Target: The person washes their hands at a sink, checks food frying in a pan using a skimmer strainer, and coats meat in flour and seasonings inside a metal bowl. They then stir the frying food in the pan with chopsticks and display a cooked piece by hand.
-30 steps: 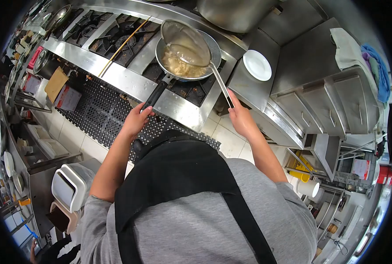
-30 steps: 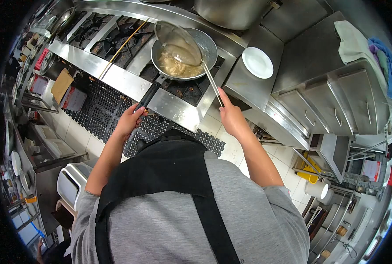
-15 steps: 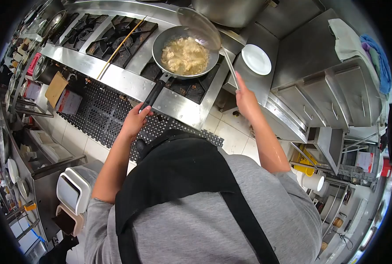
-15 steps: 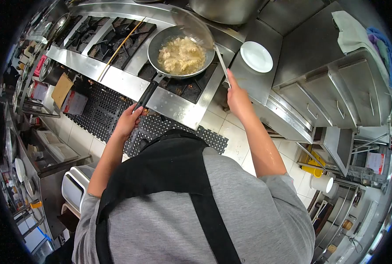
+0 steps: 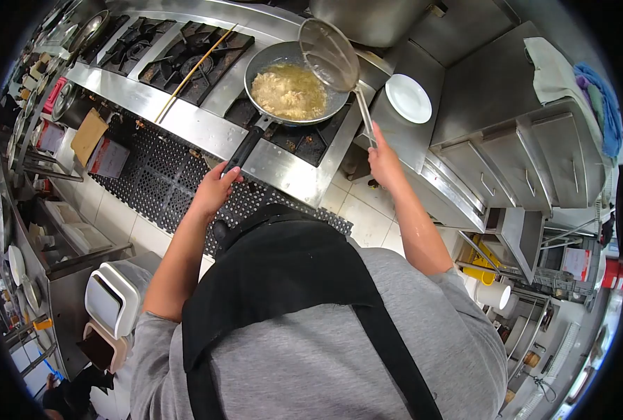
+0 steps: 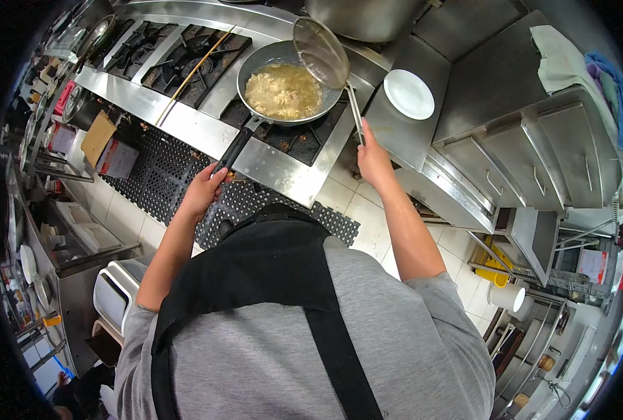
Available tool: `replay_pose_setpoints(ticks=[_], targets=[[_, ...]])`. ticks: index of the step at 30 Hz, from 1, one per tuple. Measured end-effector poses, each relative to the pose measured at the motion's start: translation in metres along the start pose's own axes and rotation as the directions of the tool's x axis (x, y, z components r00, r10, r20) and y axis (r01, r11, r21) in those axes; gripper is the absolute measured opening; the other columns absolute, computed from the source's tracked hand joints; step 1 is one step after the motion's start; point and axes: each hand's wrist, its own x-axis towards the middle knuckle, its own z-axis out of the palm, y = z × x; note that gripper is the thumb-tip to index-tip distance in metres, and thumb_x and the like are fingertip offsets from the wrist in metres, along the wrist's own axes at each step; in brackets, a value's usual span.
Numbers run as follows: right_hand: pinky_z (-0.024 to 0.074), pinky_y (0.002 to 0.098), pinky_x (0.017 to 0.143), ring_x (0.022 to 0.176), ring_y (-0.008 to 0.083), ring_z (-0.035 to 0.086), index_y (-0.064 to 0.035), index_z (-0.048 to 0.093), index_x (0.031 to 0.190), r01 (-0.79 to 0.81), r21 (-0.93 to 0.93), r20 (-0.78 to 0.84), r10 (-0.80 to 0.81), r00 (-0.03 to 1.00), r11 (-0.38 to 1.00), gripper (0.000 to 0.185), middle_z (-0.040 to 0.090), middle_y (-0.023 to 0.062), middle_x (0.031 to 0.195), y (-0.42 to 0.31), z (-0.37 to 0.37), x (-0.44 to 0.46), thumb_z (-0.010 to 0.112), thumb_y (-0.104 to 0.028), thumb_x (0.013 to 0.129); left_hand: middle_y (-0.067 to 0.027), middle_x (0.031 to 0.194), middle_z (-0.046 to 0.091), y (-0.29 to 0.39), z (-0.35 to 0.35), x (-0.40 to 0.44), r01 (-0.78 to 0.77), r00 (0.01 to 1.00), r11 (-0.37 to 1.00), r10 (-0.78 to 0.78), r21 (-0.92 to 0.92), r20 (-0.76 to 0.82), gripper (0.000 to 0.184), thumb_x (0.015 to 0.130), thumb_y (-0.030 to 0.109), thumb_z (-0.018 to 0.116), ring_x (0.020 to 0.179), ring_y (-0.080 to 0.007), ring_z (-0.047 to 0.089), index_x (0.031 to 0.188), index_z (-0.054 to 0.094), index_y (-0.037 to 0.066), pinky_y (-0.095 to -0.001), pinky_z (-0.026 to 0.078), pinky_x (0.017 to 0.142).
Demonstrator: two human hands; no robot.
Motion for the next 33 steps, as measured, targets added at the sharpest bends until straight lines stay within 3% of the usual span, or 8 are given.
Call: replay_pose_setpoints(ticks=[3, 5, 9, 13, 15, 18, 21, 33], targets=[[0.0419, 0.0314, 0.052, 0.051, 0.0145, 0.044, -0.0213, 0.016, 0.140, 0.140, 0.000, -0.052, -0.140, 0.989, 0.990, 0.060, 0.046, 0.0060, 0.062, -0.003, 0.016, -0.001, 0.042, -0.006, 0.088, 0.0017, 0.077, 0.057, 0.001, 0.000, 0.000, 0.001, 1.000, 1.000, -0.001, 0.004, 0.008, 0.028, 0.089, 0.024, 0.052, 0.053, -0.0021, 0.036, 0.111, 0.052, 0.005, -0.0163, 0.030, 0.045], [0.0361, 0.0301, 0.042, 0.043, 0.0122, 0.037, -0.0230, 0.015, 0.140, -0.342, 0.576, 0.386, 0.122, 0.915, 0.743, 0.060, 0.042, 0.0041, 0.062, -0.040, -0.004, -0.023, 0.041, -0.006, 0.089, 0.0026, 0.077, 0.056, 0.002, 0.001, -0.002, 0.005, 1.000, 1.000, -0.006, 0.009, 0.015, 0.028, 0.089, 0.023, 0.051, 0.054, -0.0017, 0.035, 0.112, 0.051, 0.006, -0.0158, 0.029, 0.045], [0.0308, 0.0268, 0.038, 0.041, 0.0087, 0.031, -0.0252, 0.013, 0.141, -0.356, 0.608, 0.398, 0.115, 0.910, 0.709, 0.061, 0.039, 0.0034, 0.066, -0.047, -0.023, -0.041, 0.038, -0.006, 0.089, 0.0016, 0.078, 0.058, 0.001, 0.001, -0.001, 0.002, 1.000, 1.000, -0.002, 0.011, -0.014, 0.029, 0.089, 0.024, 0.052, 0.053, -0.0020, 0.036, 0.112, 0.052, 0.006, -0.0163, 0.030, 0.046], [0.0342, 0.0276, 0.040, 0.043, 0.0096, 0.035, -0.0255, 0.014, 0.141, -0.308, 0.509, 0.396, 0.099, 0.913, 0.804, 0.062, 0.041, 0.0037, 0.065, -0.055, -0.039, -0.060, 0.038, -0.006, 0.088, 0.0018, 0.077, 0.057, -0.003, 0.001, 0.002, -0.008, 1.000, 1.000, 0.008, -0.013, -0.010, 0.027, 0.089, 0.023, 0.052, 0.053, -0.0019, 0.035, 0.110, 0.052, 0.006, -0.0161, 0.029, 0.045], [0.0420, 0.0356, 0.048, 0.048, 0.0205, 0.049, -0.0247, 0.015, 0.140, -0.069, 0.234, 0.299, -0.004, 0.954, 0.970, 0.061, 0.051, 0.0119, 0.065, -0.049, -0.032, -0.059, 0.040, -0.007, 0.087, 0.0017, 0.077, 0.058, -0.001, 0.001, 0.001, -0.003, 1.000, 1.000, 0.003, -0.013, -0.003, 0.027, 0.089, 0.023, 0.052, 0.052, -0.0020, 0.035, 0.109, 0.052, 0.006, -0.0162, 0.029, 0.045], [0.0442, 0.0427, 0.062, 0.061, 0.0350, 0.057, -0.0242, 0.015, 0.140, 0.188, -0.086, 0.078, -0.182, 0.980, 0.978, 0.061, 0.057, 0.0230, 0.070, -0.029, -0.007, -0.040, 0.041, -0.007, 0.087, 0.0018, 0.076, 0.058, 0.003, 0.001, -0.002, 0.000, 1.000, 1.000, 0.000, -0.004, 0.005, 0.027, 0.089, 0.024, 0.052, 0.052, -0.0021, 0.036, 0.109, 0.052, 0.006, -0.0165, 0.029, 0.045], [0.0422, 0.0470, 0.068, 0.071, 0.0432, 0.057, -0.0241, 0.015, 0.139, 0.049, -0.109, 0.033, -0.046, 0.998, 0.993, 0.061, 0.057, 0.0289, 0.076, -0.049, -0.007, -0.041, 0.041, -0.007, 0.087, 0.0023, 0.076, 0.058, 0.003, 0.003, -0.004, -0.005, 1.000, 1.000, 0.005, 0.000, -0.018, 0.026, 0.089, 0.024, 0.052, 0.052, -0.0021, 0.036, 0.108, 0.052, 0.006, -0.0167, 0.029, 0.045], [0.0423, 0.0470, 0.069, 0.075, 0.0434, 0.056, -0.0224, 0.014, 0.139, 0.099, -0.071, 0.043, -0.096, 0.994, 0.993, 0.062, 0.057, 0.0304, 0.081, -0.037, 0.008, -0.028, 0.041, -0.006, 0.087, 0.0018, 0.078, 0.058, -0.002, 0.002, -0.004, -0.039, 0.994, 0.998, 0.045, 0.059, -0.096, 0.038, 0.090, 0.030, 0.049, 0.055, -0.0027, 0.037, 0.120, 0.048, 0.007, -0.0173, 0.031, 0.047]])
